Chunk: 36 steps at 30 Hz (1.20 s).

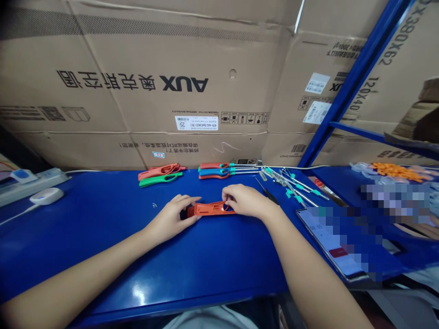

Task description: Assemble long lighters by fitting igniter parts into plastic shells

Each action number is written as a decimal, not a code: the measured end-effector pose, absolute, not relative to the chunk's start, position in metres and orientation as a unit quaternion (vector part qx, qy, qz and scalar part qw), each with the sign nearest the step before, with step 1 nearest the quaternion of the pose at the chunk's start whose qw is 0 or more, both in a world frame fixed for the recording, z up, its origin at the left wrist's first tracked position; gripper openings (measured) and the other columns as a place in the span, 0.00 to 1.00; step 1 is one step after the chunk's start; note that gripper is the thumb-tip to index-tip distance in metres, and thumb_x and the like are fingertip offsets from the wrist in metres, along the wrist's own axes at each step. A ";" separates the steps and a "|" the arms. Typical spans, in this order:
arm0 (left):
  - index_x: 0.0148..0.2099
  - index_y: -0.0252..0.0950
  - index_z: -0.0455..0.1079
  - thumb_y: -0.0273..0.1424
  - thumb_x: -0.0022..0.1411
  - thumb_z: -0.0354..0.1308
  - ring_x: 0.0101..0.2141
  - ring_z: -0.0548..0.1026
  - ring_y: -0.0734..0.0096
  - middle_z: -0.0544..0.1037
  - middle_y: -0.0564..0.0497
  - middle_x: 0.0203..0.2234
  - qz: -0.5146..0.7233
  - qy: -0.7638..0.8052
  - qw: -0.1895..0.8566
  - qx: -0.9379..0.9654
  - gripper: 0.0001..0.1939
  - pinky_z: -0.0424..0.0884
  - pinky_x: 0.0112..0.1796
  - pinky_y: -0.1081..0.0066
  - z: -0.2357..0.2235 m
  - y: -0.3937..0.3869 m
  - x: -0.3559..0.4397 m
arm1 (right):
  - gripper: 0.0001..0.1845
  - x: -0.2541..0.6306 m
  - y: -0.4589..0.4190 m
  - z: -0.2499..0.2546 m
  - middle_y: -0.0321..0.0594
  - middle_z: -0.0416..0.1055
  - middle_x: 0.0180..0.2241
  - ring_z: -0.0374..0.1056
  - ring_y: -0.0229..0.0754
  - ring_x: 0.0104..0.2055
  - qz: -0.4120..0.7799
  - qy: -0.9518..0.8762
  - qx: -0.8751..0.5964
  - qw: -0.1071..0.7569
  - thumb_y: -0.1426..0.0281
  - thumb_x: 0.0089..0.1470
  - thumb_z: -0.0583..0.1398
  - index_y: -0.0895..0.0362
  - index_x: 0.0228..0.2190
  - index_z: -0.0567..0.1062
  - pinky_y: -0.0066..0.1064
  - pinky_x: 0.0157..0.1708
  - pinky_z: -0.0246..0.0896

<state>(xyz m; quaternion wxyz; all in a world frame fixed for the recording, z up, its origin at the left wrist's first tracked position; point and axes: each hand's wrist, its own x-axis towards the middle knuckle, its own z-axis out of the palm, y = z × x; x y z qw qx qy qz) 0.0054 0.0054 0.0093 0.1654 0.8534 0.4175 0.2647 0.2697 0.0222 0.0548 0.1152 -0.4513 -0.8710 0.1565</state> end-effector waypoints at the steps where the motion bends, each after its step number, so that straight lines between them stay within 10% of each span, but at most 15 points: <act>1: 0.59 0.34 0.70 0.29 0.61 0.62 0.43 0.73 0.59 0.78 0.44 0.42 0.267 0.418 0.170 0.851 0.23 0.70 0.48 0.59 0.009 0.005 0.005 | 0.07 0.270 0.022 0.058 0.39 0.76 0.34 0.67 0.39 0.34 0.169 -0.870 -0.446 0.126 0.78 0.55 0.58 0.56 0.34 0.76 0.28 0.33 0.57; 36: 0.49 0.37 0.74 0.31 0.66 0.57 0.43 0.74 0.59 0.76 0.46 0.41 0.177 0.348 0.108 0.914 0.10 0.71 0.45 0.62 0.026 -0.003 -0.002 | 0.09 0.259 0.012 0.055 0.39 0.73 0.38 0.66 0.36 0.31 0.185 -0.884 -0.426 0.052 0.78 0.49 0.61 0.57 0.34 0.75 0.26 0.28 0.55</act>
